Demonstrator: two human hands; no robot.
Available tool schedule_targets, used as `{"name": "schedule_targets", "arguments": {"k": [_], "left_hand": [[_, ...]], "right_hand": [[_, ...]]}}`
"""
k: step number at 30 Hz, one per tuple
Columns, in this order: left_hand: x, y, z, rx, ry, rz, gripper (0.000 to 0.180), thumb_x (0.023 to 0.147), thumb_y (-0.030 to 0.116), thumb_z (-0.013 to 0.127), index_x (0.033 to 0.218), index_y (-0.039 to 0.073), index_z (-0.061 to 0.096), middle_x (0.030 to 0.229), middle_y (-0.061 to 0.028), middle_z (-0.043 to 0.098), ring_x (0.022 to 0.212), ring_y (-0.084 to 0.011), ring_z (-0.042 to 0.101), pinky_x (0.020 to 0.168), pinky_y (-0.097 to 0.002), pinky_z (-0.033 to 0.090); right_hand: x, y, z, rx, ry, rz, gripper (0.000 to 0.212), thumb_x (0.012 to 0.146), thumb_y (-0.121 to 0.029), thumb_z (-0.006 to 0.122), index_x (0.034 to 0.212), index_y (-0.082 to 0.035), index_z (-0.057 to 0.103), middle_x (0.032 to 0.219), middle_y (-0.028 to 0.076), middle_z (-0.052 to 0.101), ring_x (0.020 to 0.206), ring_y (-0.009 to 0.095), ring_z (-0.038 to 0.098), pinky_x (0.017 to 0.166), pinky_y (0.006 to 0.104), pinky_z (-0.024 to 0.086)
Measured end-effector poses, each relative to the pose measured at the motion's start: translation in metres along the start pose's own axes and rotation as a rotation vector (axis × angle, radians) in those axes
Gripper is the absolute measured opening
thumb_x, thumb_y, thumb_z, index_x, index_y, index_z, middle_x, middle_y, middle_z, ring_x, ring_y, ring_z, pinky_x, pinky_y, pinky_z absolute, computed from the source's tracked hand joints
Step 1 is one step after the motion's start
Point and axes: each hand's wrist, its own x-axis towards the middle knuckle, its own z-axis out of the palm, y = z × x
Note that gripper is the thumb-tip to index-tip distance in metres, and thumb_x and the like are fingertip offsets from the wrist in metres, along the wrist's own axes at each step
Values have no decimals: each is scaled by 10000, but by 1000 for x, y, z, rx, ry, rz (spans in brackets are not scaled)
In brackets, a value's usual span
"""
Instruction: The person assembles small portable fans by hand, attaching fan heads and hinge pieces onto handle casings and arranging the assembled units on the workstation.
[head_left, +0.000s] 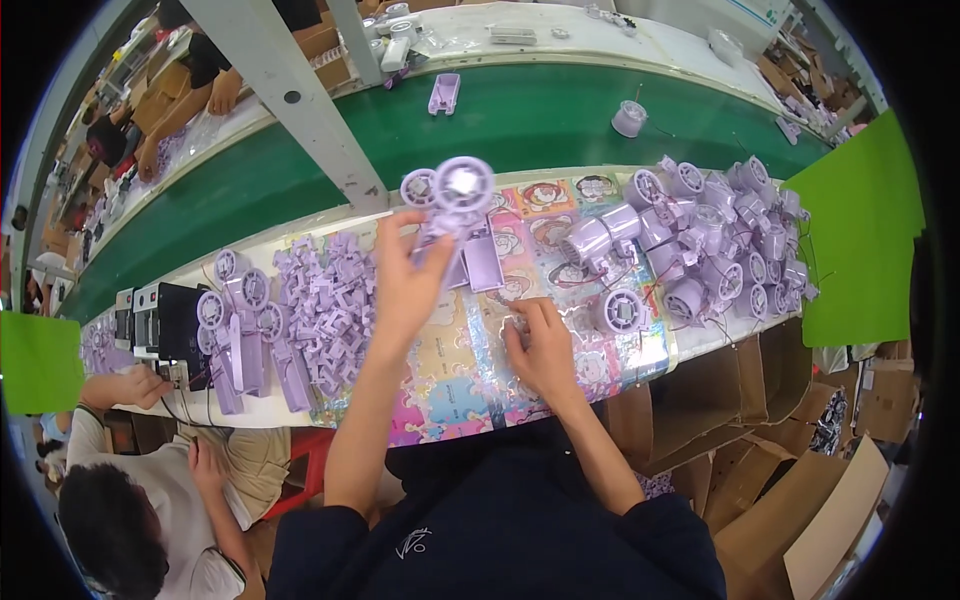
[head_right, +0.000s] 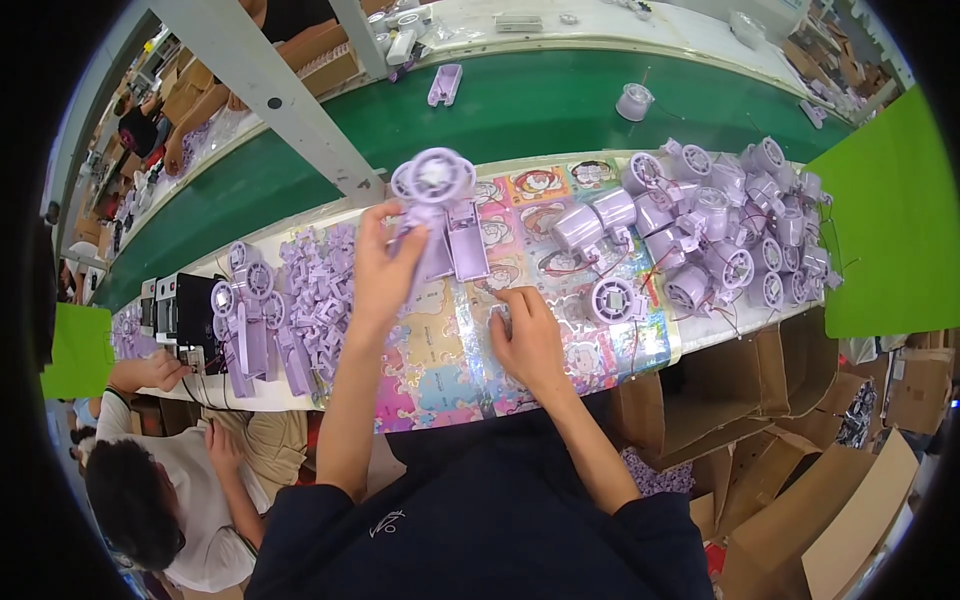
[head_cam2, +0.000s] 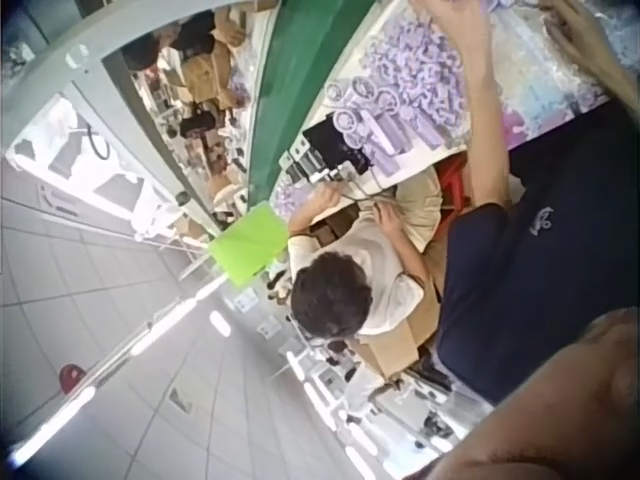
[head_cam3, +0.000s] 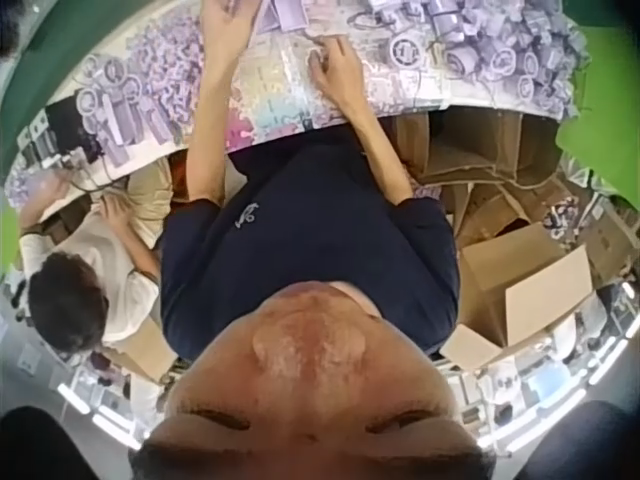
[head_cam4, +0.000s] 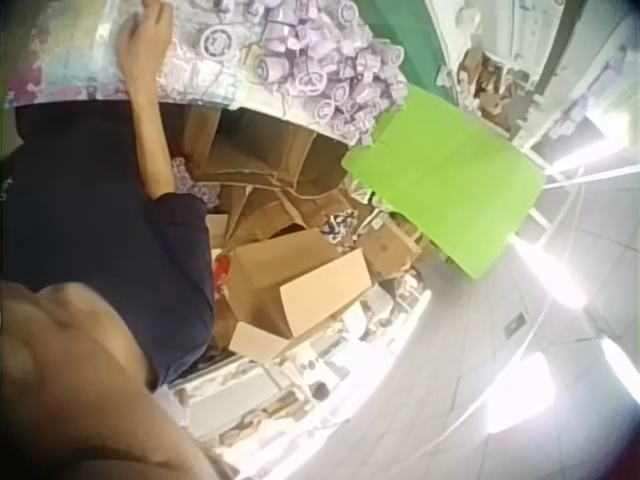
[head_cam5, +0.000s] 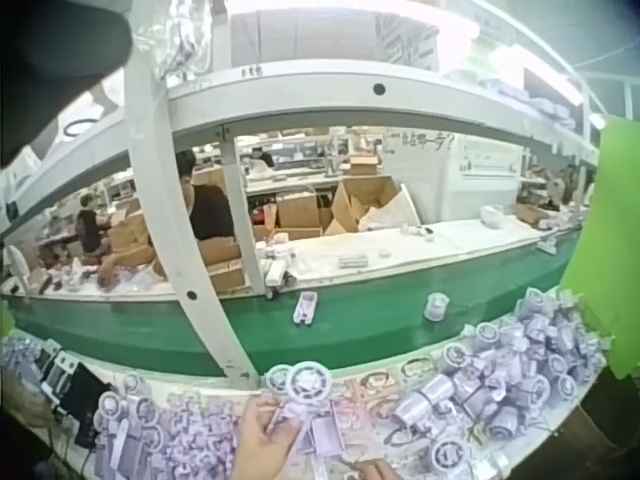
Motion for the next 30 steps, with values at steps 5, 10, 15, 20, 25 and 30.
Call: {"name": "schedule_targets", "arguments": {"k": [5, 10, 15, 20, 25, 30], "left_hand": [[29, -6, 68, 167, -190, -7, 451, 943, 241, 730, 1271, 102, 453, 1094, -225, 702, 928, -388, 703, 838, -462, 522], [59, -4, 116, 478, -354, -45, 514, 920, 179, 676, 1356, 93, 417, 1257, -275, 651, 1108, -489, 664, 937, -559, 499], [71, -17, 133, 544, -400, -19, 485, 917, 139, 661, 1365, 59, 491, 1320, -274, 602, 1190, -471, 621, 1002, -531, 491], [132, -1, 105, 339, -206, 257, 398, 854, -7, 588, 1242, 42, 660, 1098, -197, 716, 972, -360, 710, 897, -435, 563], [236, 12, 58, 789, -97, 402, 422, 857, 152, 641, 1273, 91, 603, 1112, -215, 694, 1036, -383, 697, 907, -476, 552], [308, -67, 14, 1136, -56, 203, 605, 803, 217, 698, 1390, 231, 553, 1256, -327, 593, 1144, -508, 619, 1008, -533, 506]], "right_hand": [[-1, -3, 0, 86, -26, 74, 262, 874, -45, 703, 1125, -5, 640, 1063, 161, 633, 815, 341, 654, 728, 442, 529], [-1, -2, 1, 97, -16, 57, 243, 877, -51, 699, 1110, -11, 642, 1054, 163, 636, 883, 367, 660, 755, 448, 533], [-3, 1, -3, 104, -16, 60, 236, 879, -58, 696, 1108, -13, 659, 1024, 163, 637, 889, 368, 661, 773, 446, 539], [-1, 4, 0, 107, 4, 93, 182, 884, -49, 697, 1061, -25, 667, 972, 137, 646, 797, 316, 672, 703, 412, 542], [3, 2, 0, 89, 54, 68, 144, 879, -32, 701, 1019, -34, 669, 937, 117, 650, 737, 277, 682, 649, 385, 541], [4, -1, 1, 75, 35, 77, 135, 848, -37, 682, 976, -27, 639, 929, 136, 619, 852, 342, 656, 740, 428, 545]]}}
